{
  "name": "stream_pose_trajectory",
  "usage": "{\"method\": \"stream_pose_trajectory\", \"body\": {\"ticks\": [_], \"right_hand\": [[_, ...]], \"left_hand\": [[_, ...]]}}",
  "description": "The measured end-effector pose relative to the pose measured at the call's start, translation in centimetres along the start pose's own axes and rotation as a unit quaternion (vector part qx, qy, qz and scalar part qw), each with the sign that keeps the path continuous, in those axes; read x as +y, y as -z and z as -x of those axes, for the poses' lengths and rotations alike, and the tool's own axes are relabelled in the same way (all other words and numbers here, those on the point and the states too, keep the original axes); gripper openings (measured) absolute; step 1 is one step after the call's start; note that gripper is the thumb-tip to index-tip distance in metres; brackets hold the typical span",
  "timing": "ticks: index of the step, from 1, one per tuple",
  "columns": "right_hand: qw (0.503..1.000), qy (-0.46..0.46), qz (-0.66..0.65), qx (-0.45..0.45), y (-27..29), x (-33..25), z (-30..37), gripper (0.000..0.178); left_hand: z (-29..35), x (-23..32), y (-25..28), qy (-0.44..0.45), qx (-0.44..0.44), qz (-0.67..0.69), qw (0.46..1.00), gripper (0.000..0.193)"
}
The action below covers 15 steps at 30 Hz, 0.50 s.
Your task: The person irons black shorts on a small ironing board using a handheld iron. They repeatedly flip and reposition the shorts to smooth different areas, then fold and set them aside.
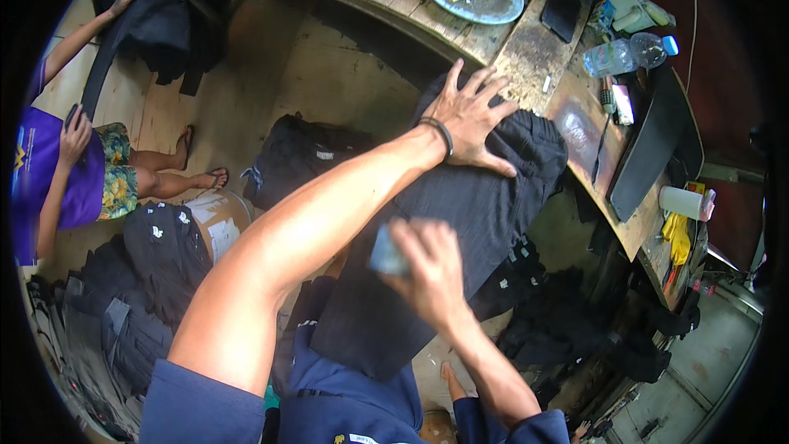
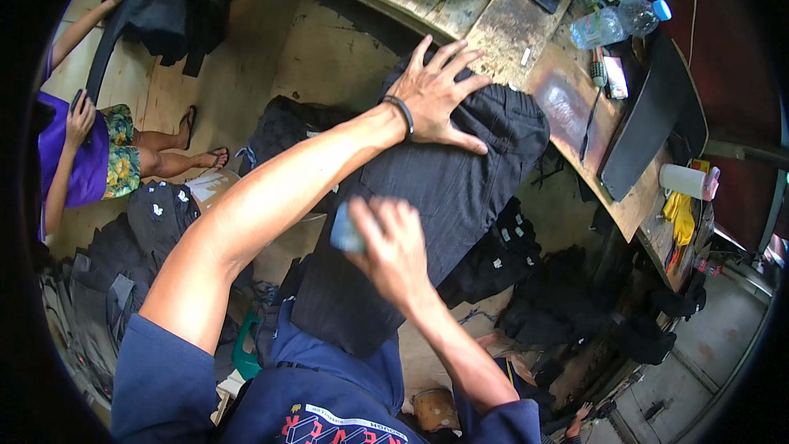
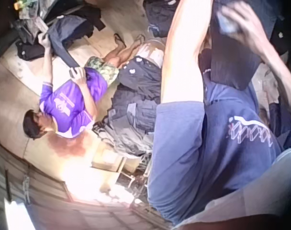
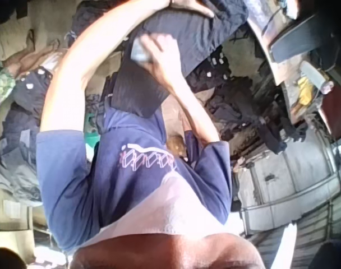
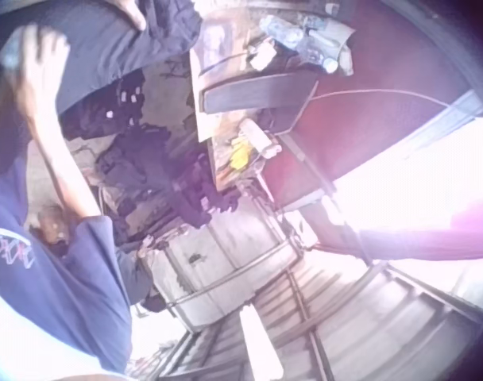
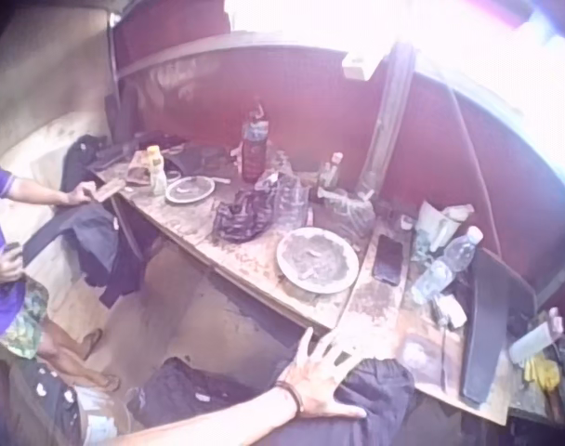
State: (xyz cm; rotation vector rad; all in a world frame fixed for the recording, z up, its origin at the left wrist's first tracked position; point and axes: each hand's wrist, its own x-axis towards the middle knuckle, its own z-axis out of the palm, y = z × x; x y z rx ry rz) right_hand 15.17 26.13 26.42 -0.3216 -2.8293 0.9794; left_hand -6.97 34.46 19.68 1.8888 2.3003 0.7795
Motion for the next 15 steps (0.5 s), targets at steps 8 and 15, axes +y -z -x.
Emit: {"method": "stream_pose_trajectory", "body": {"ticks": [8, 15], "right_hand": [[0.998, -0.029, -0.041, -0.024, -0.5, -5.3, 3.0, 0.082], [0.994, -0.1, 0.05, 0.007, -2.6, -5.3, 6.8, 0.068]], "left_hand": [[0.2, 0.1, 0.2, -0.083, 0.078, -0.025, 0.993, 0.1], [0.6, 0.7, 0.5, -0.077, 0.123, -0.083, 0.986, 0.098]]}}
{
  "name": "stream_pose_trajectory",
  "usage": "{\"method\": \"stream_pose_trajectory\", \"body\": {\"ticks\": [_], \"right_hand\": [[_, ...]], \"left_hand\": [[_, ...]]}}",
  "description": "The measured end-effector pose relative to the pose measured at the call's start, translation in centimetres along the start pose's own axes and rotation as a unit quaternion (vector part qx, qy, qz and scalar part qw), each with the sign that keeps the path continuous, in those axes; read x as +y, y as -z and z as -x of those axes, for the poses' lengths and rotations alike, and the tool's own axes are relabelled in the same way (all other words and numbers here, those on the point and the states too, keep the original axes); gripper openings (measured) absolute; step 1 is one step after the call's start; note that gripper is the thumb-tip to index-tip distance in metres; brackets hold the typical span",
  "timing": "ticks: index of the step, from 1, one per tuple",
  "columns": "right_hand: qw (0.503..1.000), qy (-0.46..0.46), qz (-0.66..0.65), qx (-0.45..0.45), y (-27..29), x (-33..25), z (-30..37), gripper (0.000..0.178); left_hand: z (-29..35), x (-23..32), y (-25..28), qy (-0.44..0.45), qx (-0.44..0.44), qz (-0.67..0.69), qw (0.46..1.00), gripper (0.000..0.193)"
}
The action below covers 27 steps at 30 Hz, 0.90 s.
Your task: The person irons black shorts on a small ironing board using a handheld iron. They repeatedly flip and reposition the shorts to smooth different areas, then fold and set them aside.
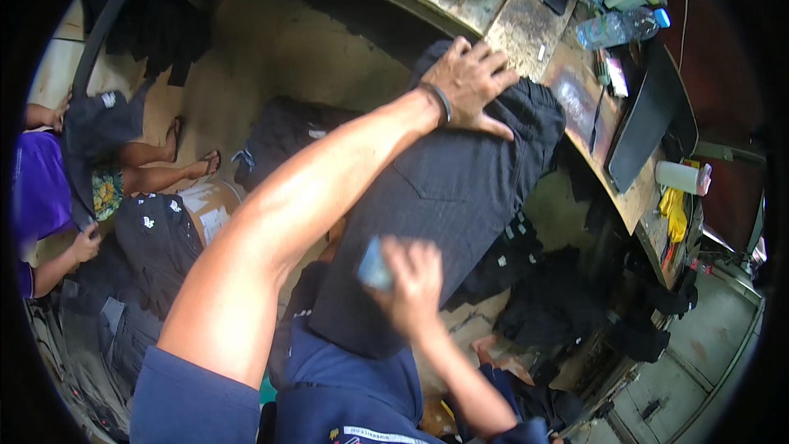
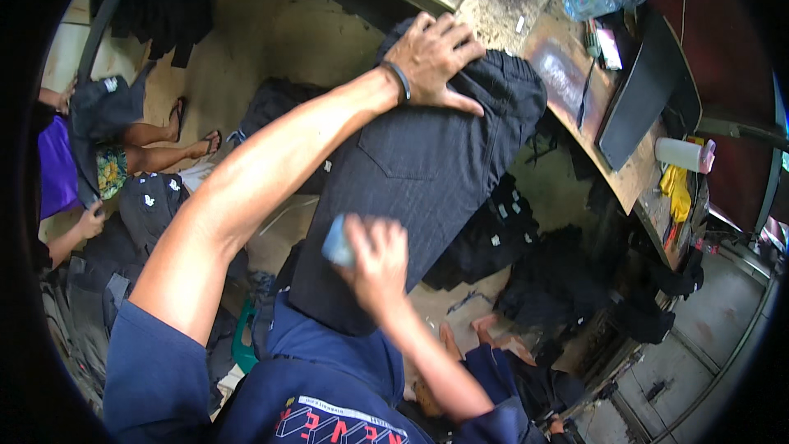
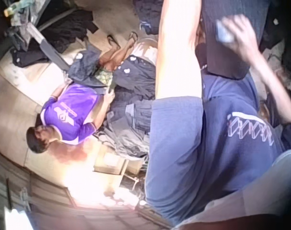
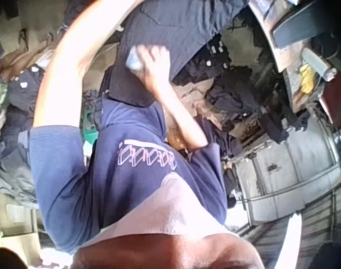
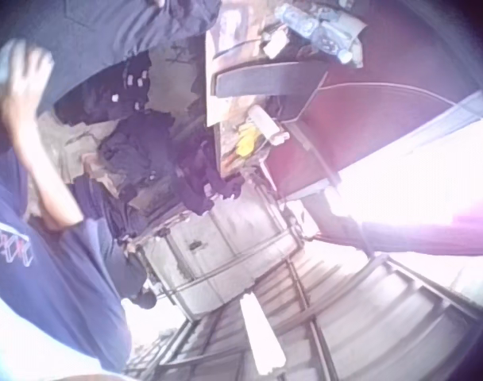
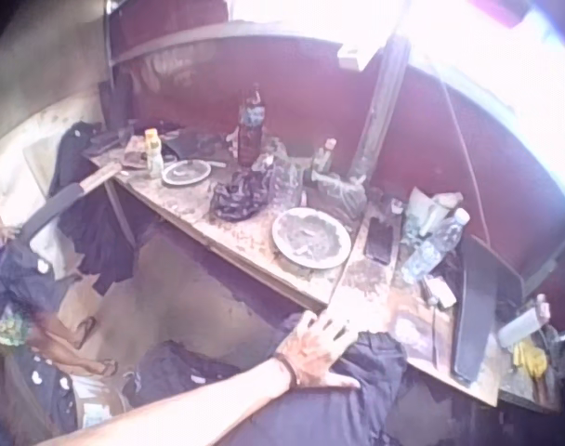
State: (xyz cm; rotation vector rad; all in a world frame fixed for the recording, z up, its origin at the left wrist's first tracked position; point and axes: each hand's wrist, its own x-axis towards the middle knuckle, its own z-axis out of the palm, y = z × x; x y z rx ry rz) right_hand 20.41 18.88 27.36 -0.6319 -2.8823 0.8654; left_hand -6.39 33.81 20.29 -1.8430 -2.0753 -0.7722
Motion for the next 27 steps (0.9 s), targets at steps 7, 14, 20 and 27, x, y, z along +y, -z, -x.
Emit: {"method": "stream_pose_trajectory", "body": {"ticks": [7, 14, 20, 27], "right_hand": [[0.999, -0.013, -0.036, 0.034, -4.3, -1.2, 5.4, 0.062], [0.992, 0.113, -0.04, -0.042, -2.9, 1.2, 3.5, 0.067], [0.99, 0.122, -0.066, -0.005, -4.1, 1.7, 4.2, 0.072], [0.986, 0.126, -0.104, -0.011, -2.5, 2.3, 2.4, 0.071]], "left_hand": [[2.6, 5.9, 1.2, 0.117, -0.022, -0.01, 0.993, 0.058], [1.7, 3.7, -0.9, 0.099, -0.083, 0.058, 0.99, 0.074], [2.9, 6.3, 0.8, 0.124, 0.054, -0.024, 0.991, 0.062], [2.8, 4.6, 1.8, 0.099, -0.016, 0.03, 0.995, 0.069]]}}
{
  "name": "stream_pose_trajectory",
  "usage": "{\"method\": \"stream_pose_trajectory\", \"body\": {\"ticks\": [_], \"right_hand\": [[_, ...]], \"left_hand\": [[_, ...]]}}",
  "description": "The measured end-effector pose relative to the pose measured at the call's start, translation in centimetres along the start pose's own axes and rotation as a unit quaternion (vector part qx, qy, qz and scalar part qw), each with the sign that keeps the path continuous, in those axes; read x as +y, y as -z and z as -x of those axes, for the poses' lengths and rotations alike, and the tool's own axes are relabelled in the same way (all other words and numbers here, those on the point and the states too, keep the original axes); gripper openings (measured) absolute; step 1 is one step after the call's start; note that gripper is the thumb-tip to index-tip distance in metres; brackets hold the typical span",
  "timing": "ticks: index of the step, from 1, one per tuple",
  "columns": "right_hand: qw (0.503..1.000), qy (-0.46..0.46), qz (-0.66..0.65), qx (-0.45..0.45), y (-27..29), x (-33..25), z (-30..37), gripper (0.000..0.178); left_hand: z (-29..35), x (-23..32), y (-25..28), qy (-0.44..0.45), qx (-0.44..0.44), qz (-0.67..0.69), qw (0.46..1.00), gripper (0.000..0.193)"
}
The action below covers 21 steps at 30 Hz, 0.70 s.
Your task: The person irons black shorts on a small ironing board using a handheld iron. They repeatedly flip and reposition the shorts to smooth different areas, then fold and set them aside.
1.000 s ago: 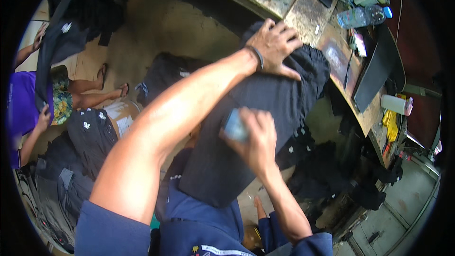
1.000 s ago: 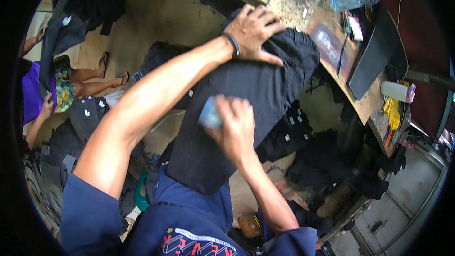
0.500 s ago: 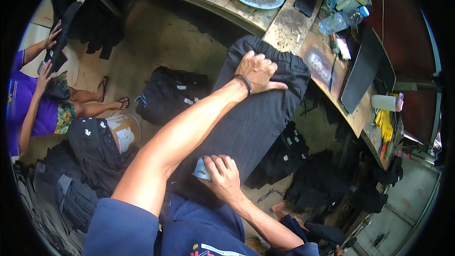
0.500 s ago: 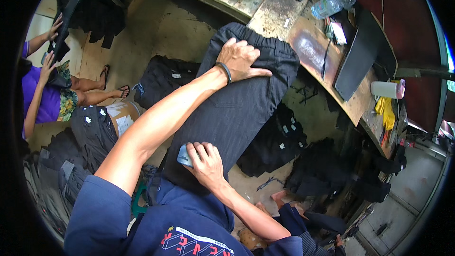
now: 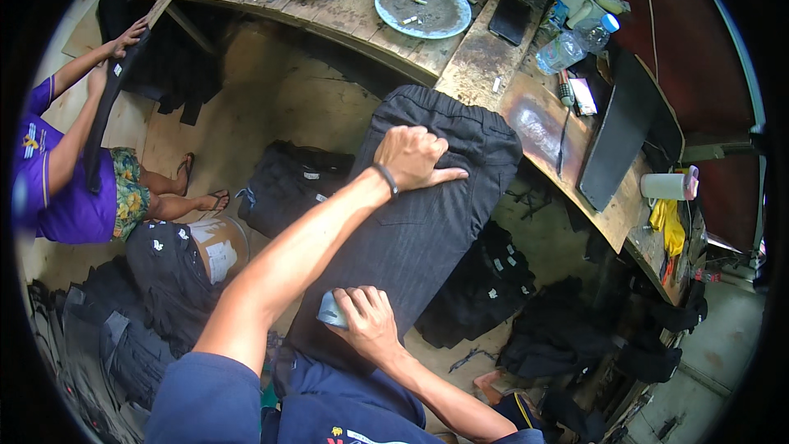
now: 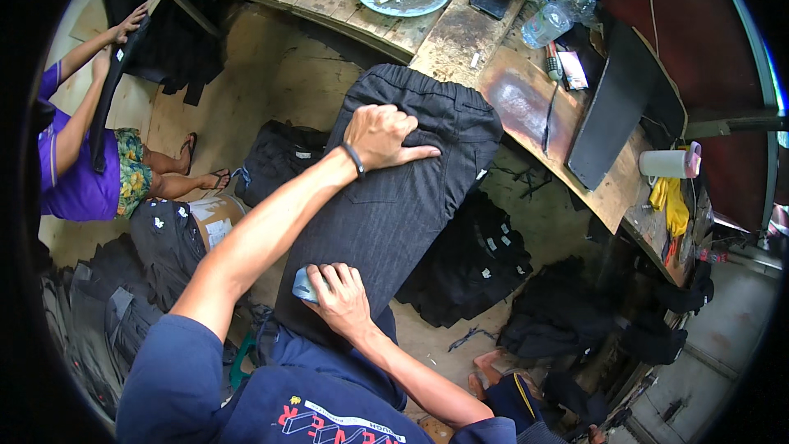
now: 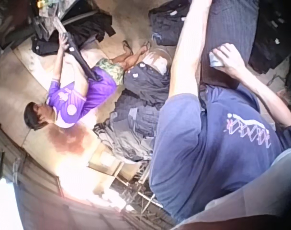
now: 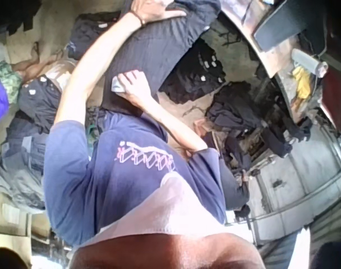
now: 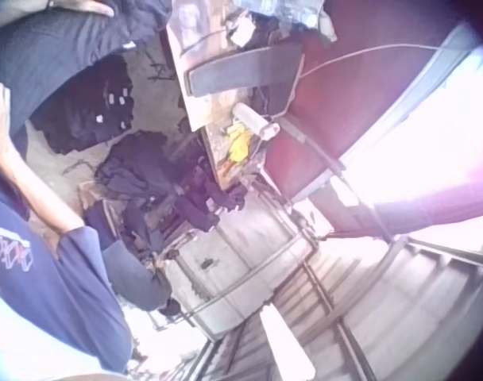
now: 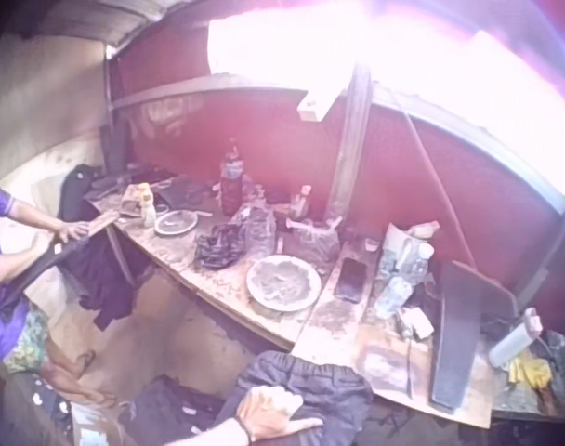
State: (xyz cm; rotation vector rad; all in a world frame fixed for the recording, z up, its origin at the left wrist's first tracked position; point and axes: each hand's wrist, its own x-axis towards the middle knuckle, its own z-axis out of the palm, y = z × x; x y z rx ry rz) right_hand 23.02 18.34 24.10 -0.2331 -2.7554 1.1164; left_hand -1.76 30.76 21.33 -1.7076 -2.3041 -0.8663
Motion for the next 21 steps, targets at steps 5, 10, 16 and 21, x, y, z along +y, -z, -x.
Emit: {"method": "stream_pose_trajectory", "body": {"ticks": [5, 10, 16, 21], "right_hand": [[0.999, 0.041, 0.008, -0.02, 4.1, 3.2, -6.3, 0.076], [0.998, -0.046, 0.037, 0.018, 3.8, 2.9, -6.1, 0.08], [0.993, 0.03, -0.029, -0.11, 5.0, 1.8, -3.6, 0.076], [0.995, -0.075, 0.067, 0.027, 7.4, 3.7, -6.7, 0.073]], "left_hand": [[-1.2, -2.1, -0.9, 0.012, -0.041, 0.017, 0.999, 0.073], [-1.2, -1.7, -0.4, 0.058, -0.058, 0.009, 0.997, 0.074], [-2.1, -2.4, -0.7, 0.041, -0.022, -0.03, 0.998, 0.112], [-2.4, -2.5, -1.7, 0.131, -0.082, -0.025, 0.988, 0.145]]}}
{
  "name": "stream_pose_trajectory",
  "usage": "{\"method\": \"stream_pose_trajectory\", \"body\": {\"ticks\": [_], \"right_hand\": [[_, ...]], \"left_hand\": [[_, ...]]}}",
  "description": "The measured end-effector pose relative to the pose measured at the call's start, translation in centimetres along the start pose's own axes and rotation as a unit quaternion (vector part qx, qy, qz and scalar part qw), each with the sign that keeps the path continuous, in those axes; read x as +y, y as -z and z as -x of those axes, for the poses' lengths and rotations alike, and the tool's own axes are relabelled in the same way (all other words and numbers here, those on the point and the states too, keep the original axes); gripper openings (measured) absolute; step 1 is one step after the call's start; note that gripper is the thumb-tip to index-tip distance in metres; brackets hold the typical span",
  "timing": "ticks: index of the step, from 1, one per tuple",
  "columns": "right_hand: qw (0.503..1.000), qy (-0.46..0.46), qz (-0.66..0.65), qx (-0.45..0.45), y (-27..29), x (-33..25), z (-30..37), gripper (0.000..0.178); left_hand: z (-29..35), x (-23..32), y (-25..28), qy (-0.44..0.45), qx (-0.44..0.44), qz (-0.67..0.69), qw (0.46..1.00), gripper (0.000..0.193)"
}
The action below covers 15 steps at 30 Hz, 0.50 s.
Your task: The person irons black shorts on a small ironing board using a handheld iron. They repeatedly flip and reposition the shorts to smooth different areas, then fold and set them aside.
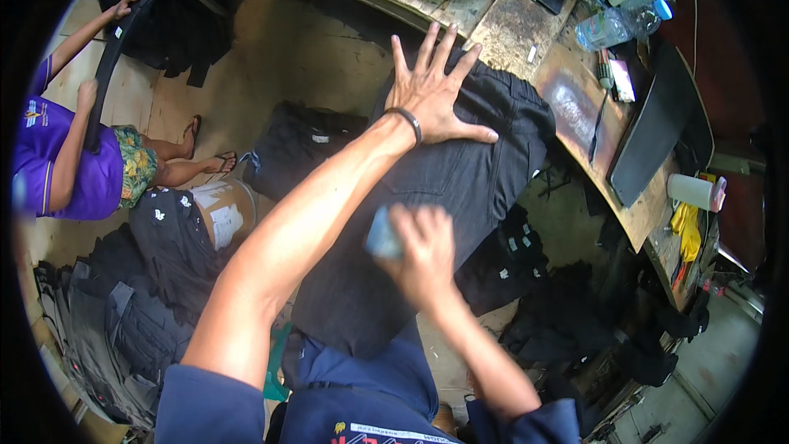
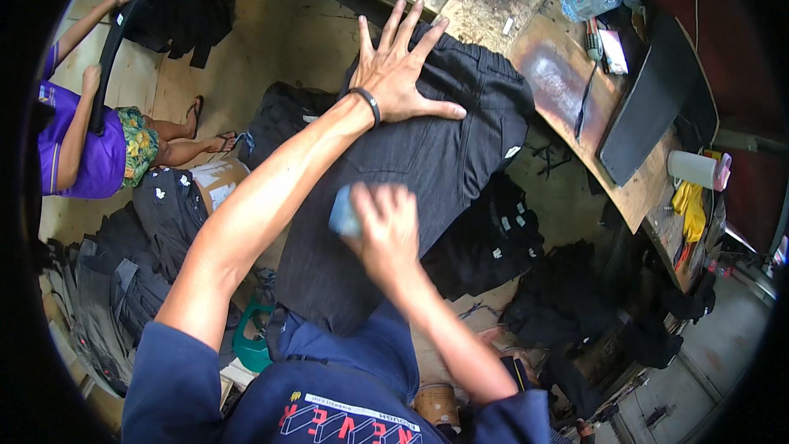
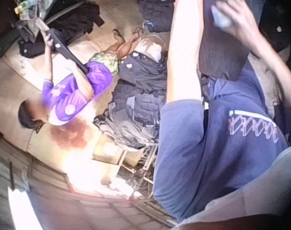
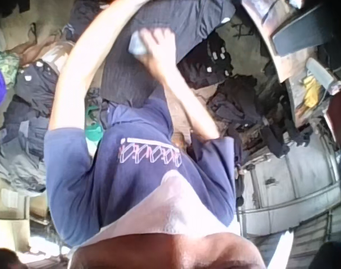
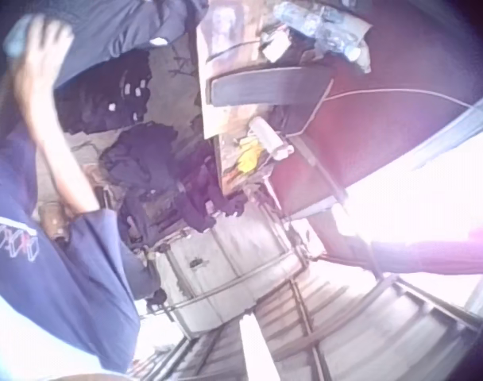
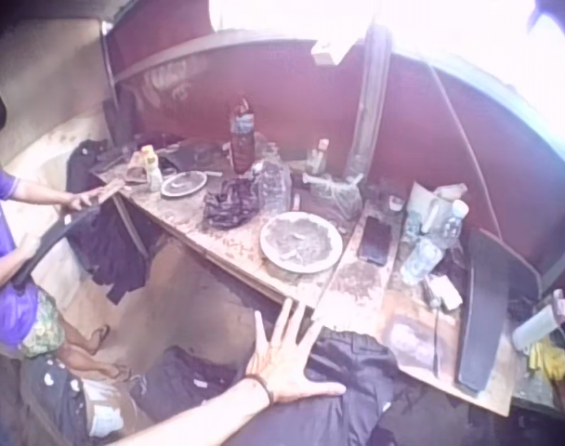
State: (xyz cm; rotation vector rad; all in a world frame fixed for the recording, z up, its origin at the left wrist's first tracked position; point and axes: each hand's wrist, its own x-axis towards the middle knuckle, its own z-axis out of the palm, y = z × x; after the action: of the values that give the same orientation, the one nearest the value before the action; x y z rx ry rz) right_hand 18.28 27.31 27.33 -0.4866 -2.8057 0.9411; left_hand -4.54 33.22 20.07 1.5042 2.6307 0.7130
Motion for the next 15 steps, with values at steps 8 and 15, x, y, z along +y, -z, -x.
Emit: {"method": "stream_pose_trajectory", "body": {"ticks": [8, 15], "right_hand": [[0.993, 0.101, -0.042, -0.041, 2.4, 2.0, 0.0, 0.077], [0.985, 0.013, -0.108, -0.13, 0.9, 0.2, 6.7, 0.083]], "left_hand": [[-0.3, 0.2, 0.1, 0.025, -0.009, -0.026, 0.999, 0.15], [-0.6, 0.7, -0.5, 0.054, -0.018, -0.041, 0.998, 0.149]]}}
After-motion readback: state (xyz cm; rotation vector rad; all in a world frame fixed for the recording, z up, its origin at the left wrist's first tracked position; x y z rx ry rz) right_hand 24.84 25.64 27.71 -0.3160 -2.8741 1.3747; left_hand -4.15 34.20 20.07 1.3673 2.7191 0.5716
